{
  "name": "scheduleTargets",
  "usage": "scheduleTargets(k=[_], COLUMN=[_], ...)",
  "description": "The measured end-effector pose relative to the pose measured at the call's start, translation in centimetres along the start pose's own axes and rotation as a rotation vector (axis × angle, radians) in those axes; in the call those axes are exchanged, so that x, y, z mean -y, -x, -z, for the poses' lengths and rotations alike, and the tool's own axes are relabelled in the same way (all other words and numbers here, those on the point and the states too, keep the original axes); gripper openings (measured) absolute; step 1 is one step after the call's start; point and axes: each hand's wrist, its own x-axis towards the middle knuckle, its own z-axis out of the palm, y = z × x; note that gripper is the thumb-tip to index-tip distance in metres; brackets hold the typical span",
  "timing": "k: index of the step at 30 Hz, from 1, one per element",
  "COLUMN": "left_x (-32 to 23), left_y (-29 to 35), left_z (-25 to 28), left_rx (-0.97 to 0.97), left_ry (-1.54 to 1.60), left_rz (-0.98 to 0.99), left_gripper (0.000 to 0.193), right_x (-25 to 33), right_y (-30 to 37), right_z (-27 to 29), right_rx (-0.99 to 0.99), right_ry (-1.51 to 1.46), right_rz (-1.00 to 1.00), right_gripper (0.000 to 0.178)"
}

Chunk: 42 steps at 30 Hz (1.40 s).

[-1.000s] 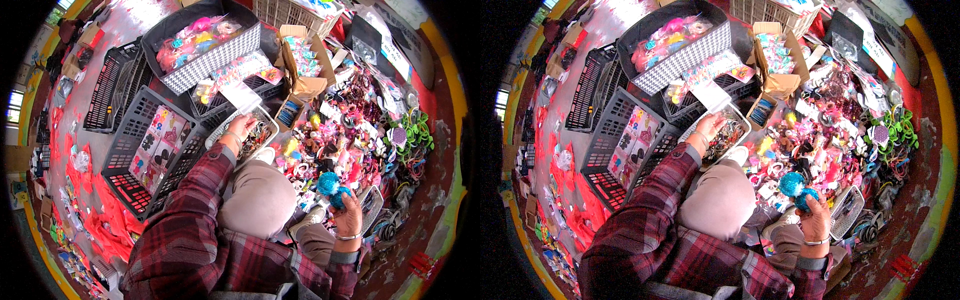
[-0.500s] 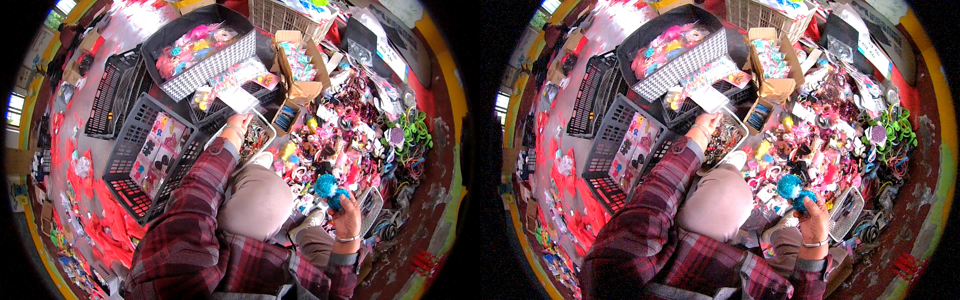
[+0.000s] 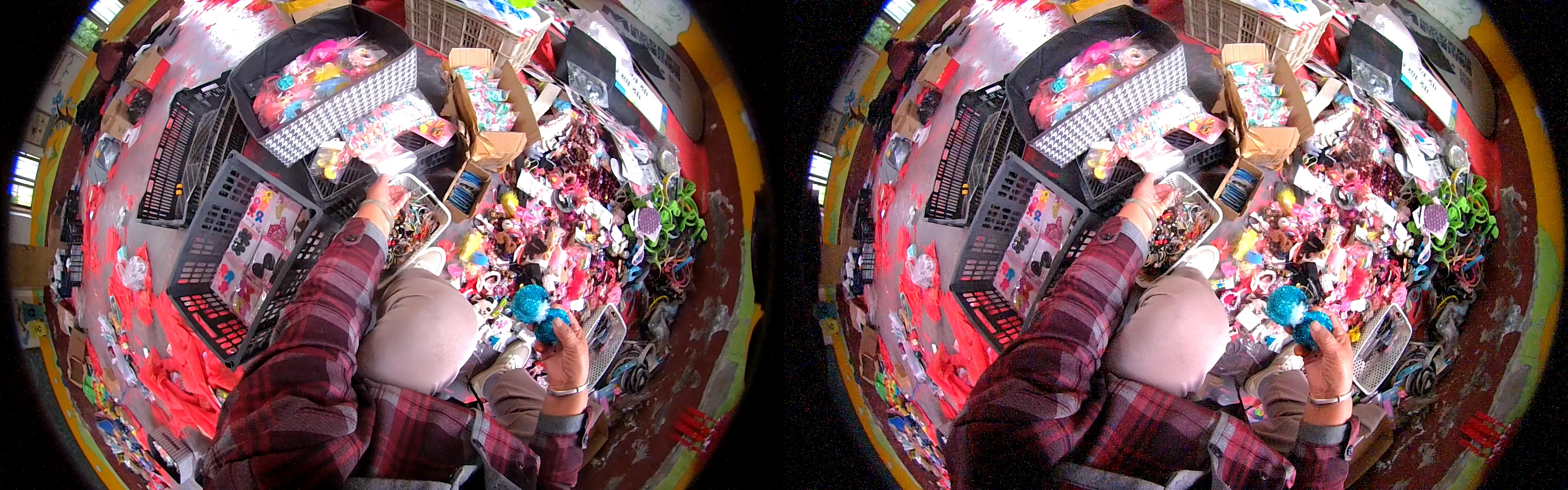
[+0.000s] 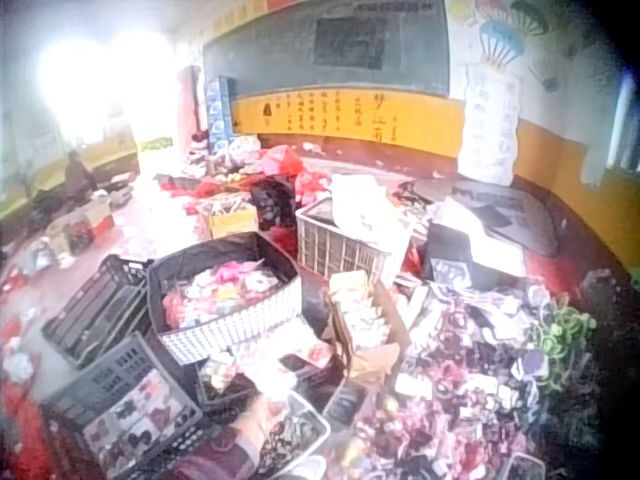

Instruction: The person sits on the floor surrounded by crates and piles of hair accessories. They pick up various items, including hair clips and scrunchies, and place them into a small white basket. The person handles the items one by one, sorting through the cluttered workspace.

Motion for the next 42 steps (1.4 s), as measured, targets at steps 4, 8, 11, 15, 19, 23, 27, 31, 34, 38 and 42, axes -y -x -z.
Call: scheduleTargets(k=[4, 8, 11, 15, 19, 23, 27, 31, 34, 38, 42], left_x=[0.0, 0.8, 2.4, 3.3, 1.4, -0.5, -1.3, -1.6, -1.3, 0.2, 2.6], left_y=[1.5, 3.6, 4.9, 8.9, 14.5, 20.2, 26.3, 32.0, 35.6, 40.2, 41.1], left_z=[-0.7, -1.4, -1.6, -3.5, -7.1, -10.9, -13.8, -15.7, -16.9, -18.6, -19.8], left_rx=[0.050, 0.192, 0.351, 0.699, 0.890, 1.111, 1.376, 1.510, 1.589, 1.735, 1.767], left_ry=[-0.166, -0.204, -0.238, -0.402, -0.558, -0.856, -0.910, -0.991, -1.136, -1.240, -1.284], left_rz=[0.083, 0.229, 0.287, 0.206, 0.092, -0.070, -0.196, -0.181, -0.195, -0.120, -0.047], left_gripper=[0.072, 0.074, 0.051, 0.022, 0.023, 0.023, 0.021, 0.023, 0.025, 0.025, 0.026], right_x=[-0.1, 0.0, 0.2, 0.6, 0.7, 1.8, 1.7, 1.9, 3.4, 4.7, 5.4], right_y=[0.0, 0.1, 0.3, 0.7, 0.6, 1.3, 1.9, 2.5, 4.1, 5.7, 7.3], right_z=[0.2, 0.2, -0.3, -0.2, 1.2, 1.7, 3.1, 4.1, 3.8, 5.8, 7.6], right_rx=[-0.008, -0.002, 0.039, 0.047, 0.113, 0.216, 0.295, 0.352, 0.252, 0.265, 0.206], right_ry=[0.006, 0.015, 0.005, 0.010, -0.004, -0.024, -0.023, -0.069, -0.086, -0.092, 0.020], right_rz=[0.006, 0.003, 0.019, 0.070, 0.114, 0.232, 0.464, 0.353, 0.403, 0.469, 0.506], right_gripper=[0.030, 0.029, 0.029, 0.029, 0.030, 0.031, 0.037, 0.046, 0.036, 0.039, 0.022])
